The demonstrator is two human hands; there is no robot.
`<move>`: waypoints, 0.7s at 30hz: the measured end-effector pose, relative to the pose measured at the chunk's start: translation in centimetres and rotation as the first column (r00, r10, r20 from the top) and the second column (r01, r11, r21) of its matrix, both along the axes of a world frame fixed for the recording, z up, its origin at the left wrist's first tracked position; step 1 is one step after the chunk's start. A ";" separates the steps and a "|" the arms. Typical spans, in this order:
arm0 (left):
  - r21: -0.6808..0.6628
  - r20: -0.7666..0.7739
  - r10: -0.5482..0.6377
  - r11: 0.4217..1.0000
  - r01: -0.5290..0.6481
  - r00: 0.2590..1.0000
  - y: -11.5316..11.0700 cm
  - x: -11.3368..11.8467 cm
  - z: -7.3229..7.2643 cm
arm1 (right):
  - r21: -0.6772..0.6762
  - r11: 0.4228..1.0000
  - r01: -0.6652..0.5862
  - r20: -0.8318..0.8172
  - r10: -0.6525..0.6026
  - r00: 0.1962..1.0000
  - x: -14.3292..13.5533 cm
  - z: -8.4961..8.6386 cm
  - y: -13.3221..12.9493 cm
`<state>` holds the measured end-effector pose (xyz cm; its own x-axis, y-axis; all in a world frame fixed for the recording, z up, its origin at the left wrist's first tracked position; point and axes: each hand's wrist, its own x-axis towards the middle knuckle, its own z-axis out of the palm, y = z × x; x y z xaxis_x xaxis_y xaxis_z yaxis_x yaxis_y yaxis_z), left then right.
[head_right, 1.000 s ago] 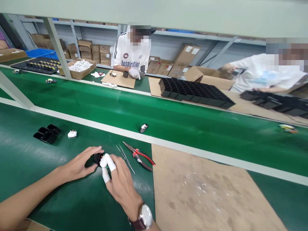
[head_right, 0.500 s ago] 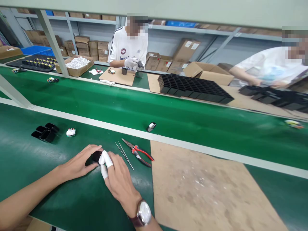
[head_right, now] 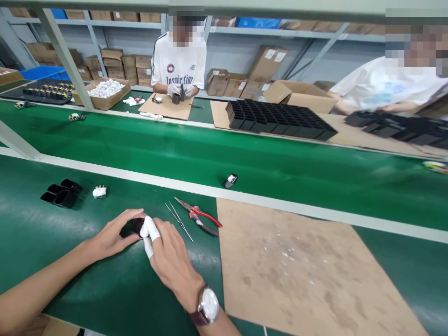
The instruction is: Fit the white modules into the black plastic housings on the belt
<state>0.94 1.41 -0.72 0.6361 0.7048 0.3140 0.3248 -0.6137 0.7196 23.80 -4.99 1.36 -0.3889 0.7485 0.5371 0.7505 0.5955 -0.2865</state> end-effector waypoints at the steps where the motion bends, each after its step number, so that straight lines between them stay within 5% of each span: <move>1: 0.004 0.003 -0.007 1.000 0.007 1.000 0.0 0.1 0.0 | -0.002 1.000 0.002 0.000 -0.002 1.000 0.0 0.1 0.0; 10: 0.023 -0.024 0.062 0.998 -0.061 0.998 -0.1 0.2 0.3 | -0.030 0.997 -0.073 -0.154 0.067 0.986 1.0 -0.8 0.4; 16: -0.077 0.043 0.006 0.997 -0.002 0.999 -0.2 0.3 0.5 | -0.048 0.990 -0.132 -0.288 0.113 0.951 0.7 -1.2 0.7; 21: -0.083 0.055 0.040 0.996 -0.035 0.998 -0.2 -0.2 0.2 | -0.095 0.987 -0.131 -0.218 0.108 0.970 -0.4 -0.3 0.7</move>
